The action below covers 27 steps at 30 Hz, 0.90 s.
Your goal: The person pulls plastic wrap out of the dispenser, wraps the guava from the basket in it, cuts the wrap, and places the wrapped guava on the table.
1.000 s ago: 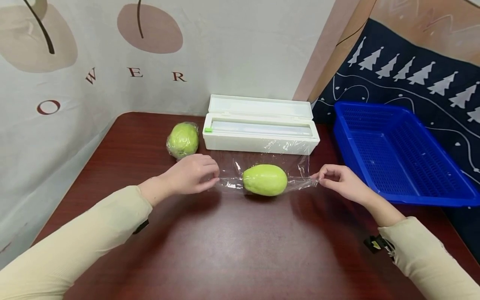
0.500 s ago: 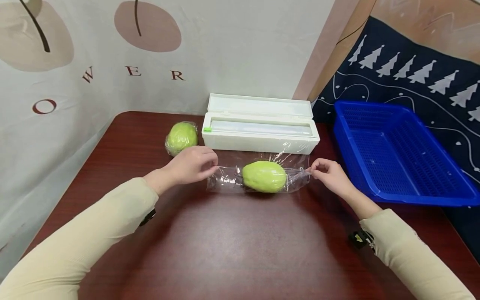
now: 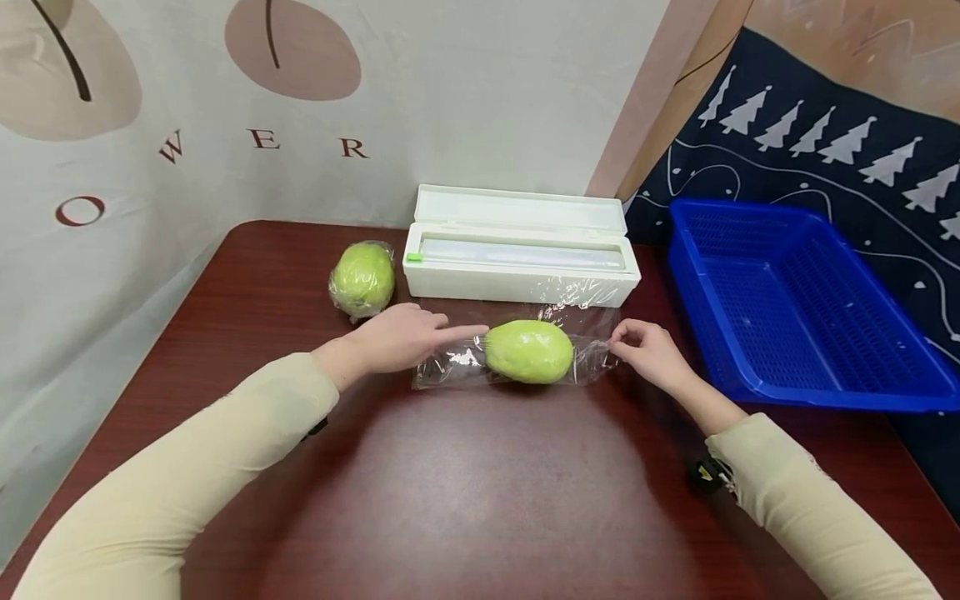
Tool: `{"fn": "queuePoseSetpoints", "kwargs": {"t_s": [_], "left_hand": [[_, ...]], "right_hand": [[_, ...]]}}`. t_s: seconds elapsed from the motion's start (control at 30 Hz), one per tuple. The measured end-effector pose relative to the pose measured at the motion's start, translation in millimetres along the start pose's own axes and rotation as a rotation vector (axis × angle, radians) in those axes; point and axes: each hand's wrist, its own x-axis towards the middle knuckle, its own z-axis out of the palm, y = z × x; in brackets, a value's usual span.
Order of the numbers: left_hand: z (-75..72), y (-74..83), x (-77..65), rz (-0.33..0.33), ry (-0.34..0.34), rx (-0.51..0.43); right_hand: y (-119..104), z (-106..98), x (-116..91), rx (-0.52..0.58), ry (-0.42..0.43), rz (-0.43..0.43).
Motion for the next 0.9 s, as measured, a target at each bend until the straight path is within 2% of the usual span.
{"fn": "queuePoseSetpoints", "kwargs": {"t_s": [0.1, 0.27, 0.33, 0.4, 0.47, 0.53, 0.6, 0.67, 0.73, 0.8, 0.9], "left_hand": [[2.3, 3.8, 3.1, 0.036, -0.089, 0.066], [1.7, 7.1, 7.9, 0.001, -0.186, 0.063], [1.1, 7.3, 8.6, -0.011, -0.195, 0.053], [0.6, 7.2, 8.3, -0.018, -0.201, 0.047], [0.7, 6.9, 7.6, -0.025, -0.204, 0.036], [0.7, 6.7, 6.7, -0.033, -0.206, 0.026], [0.0, 6.6, 6.0, -0.035, -0.210, 0.016], [-0.9, 6.0, 5.2, -0.031, -0.212, 0.013], [-2.9, 4.7, 4.2, -0.036, -0.207, 0.020], [-6.2, 2.9, 2.6, -0.058, -0.173, 0.037], [-14.2, 2.8, 2.1, -0.107, -0.042, 0.055]], "right_hand": [[-1, 1, 0, -0.030, -0.010, -0.008], [-4, 2, 1, -0.070, -0.013, -0.012], [-9, 1, 0, -0.073, 0.034, -0.023], [-20, 0, -3, -0.060, 0.092, -0.079], [-33, 2, -7, -0.070, 0.108, -0.201], [-45, 7, -11, -0.123, 0.057, -0.357], [-54, 13, -14, -0.215, -0.058, -0.501], [-57, 20, -15, -0.293, -0.173, -0.576], [-57, 24, -16, -0.340, -0.233, -0.581], [-55, 26, -16, -0.344, -0.260, -0.547], [-52, 25, -15, -0.320, -0.269, -0.498]]}}
